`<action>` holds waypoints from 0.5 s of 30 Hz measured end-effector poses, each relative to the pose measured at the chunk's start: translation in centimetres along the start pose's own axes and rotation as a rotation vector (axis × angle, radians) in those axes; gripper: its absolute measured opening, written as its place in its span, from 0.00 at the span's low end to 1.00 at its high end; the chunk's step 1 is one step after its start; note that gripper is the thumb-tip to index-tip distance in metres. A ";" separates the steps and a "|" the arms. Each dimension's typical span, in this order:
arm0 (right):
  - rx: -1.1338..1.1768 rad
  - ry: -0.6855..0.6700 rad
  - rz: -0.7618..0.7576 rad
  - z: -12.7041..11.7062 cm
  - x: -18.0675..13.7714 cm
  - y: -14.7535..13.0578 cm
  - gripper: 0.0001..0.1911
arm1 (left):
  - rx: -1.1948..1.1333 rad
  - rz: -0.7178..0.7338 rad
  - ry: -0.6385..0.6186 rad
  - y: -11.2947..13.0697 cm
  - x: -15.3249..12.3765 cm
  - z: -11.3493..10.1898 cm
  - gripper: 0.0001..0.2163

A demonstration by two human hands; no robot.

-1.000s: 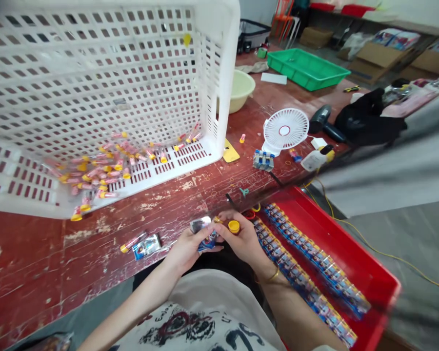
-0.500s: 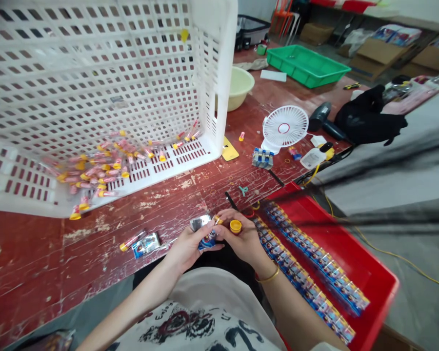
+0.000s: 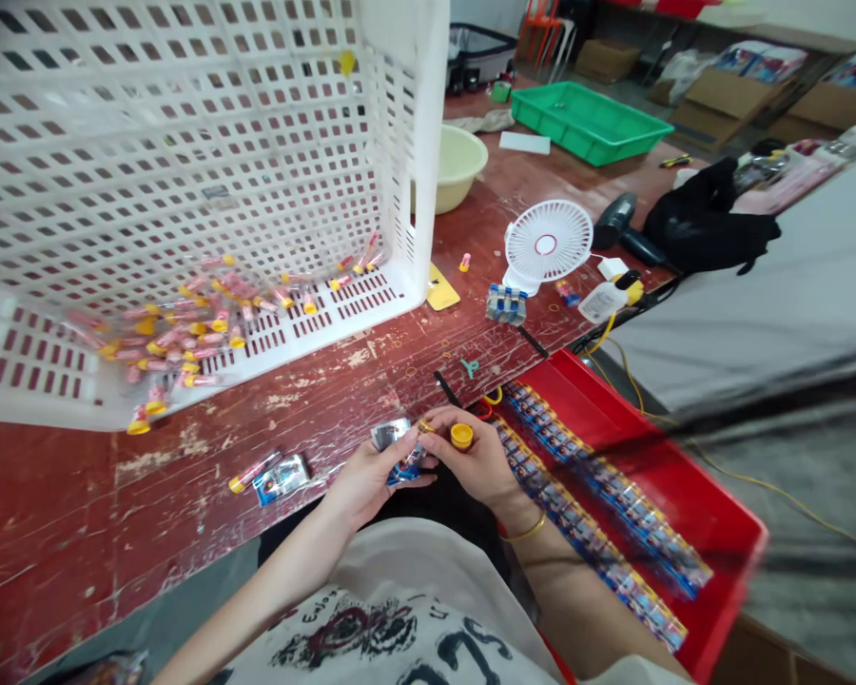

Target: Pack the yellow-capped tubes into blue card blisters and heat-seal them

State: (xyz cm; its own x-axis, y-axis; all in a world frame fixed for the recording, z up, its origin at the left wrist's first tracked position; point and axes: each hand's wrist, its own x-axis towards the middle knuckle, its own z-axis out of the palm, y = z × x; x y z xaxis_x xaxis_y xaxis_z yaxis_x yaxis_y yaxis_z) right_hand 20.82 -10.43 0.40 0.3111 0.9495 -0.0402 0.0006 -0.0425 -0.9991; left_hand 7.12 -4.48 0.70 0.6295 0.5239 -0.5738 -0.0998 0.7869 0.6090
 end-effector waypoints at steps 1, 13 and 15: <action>0.022 0.013 0.026 -0.5 0.0 0.1 0.09 | 0.023 -0.010 -0.014 -0.1 0.1 0.0 0.18; -0.365 0.712 0.670 -21.9 -16.7 8.6 0.15 | 0.358 -0.166 -0.129 -2.7 0.1 -2.6 0.17; -0.365 0.710 0.717 -22.0 -17.7 10.3 0.14 | 0.384 -0.148 -0.125 -2.6 0.1 -2.5 0.17</action>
State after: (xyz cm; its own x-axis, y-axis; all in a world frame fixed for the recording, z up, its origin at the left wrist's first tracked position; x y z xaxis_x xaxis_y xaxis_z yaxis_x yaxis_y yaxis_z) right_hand 36.19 -34.53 -8.91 0.8332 0.2731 -0.4808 -0.1541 -0.7204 -0.6762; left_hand 5.50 -5.72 -2.30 0.7063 0.3521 -0.6141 0.2782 0.6597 0.6982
